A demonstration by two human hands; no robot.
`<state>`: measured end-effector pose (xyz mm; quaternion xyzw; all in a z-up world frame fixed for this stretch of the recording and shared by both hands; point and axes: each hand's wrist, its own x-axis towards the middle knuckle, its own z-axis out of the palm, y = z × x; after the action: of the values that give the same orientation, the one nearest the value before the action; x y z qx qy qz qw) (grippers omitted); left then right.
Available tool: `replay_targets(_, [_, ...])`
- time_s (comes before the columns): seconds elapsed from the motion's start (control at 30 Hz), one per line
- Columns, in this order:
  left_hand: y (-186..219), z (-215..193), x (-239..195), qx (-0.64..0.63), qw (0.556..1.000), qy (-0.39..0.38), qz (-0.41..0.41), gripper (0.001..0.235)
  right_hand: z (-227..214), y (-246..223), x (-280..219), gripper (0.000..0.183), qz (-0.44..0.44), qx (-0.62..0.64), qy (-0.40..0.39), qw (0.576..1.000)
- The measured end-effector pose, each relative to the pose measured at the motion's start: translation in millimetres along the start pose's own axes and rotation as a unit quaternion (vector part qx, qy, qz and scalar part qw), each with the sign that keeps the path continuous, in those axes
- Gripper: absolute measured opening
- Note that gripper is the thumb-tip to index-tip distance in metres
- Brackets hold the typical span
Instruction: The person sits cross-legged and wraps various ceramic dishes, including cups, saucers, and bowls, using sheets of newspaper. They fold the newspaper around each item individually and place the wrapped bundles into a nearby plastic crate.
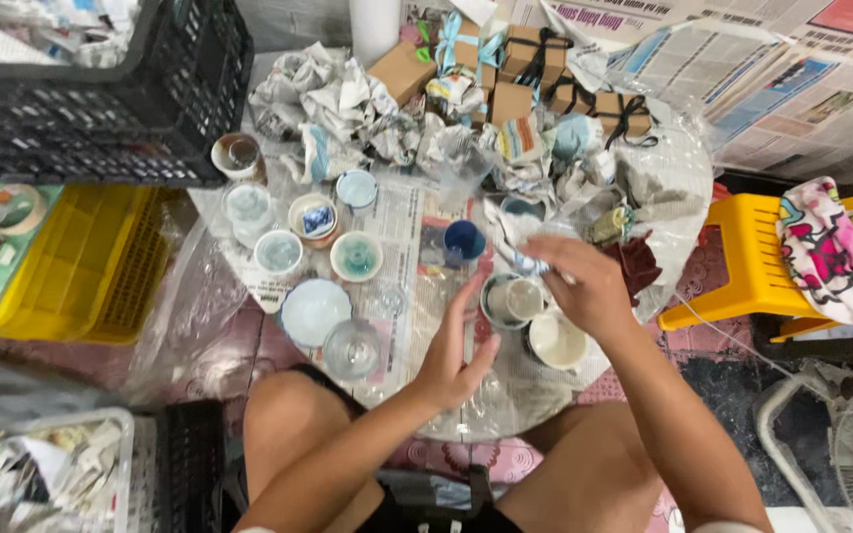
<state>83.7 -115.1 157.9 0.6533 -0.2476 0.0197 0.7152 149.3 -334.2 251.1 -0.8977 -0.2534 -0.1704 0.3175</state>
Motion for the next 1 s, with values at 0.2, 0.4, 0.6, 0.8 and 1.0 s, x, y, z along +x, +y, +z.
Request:
replay_targets(0.2, [-6,-5,21,0.028,1.0,-0.001,-0.015,0.075,34,78,105,0.039,0.002,-0.006,0.057,0.998])
replay_targets(0.4, [-10,-11,30,0.034,0.999,-0.001,-0.043,0.073,77,145,181,0.035,-0.081,-0.136,0.07,0.985])
replay_targets(0.6, [-14,-15,40,0.053,0.997,-0.036,-0.049,0.08,133,230,224,0.033,-0.076,-0.205,0.013,0.976])
replay_targets(0.8, [-19,-14,35,0.046,0.997,-0.046,-0.045,0.089,181,303,232,0.046,-0.021,-0.096,-0.167,0.981])
replay_targets(1.0, [-15,-14,34,0.06,0.995,-0.078,-0.023,0.091,160,274,223,0.039,-0.05,-0.108,-0.127,0.985])
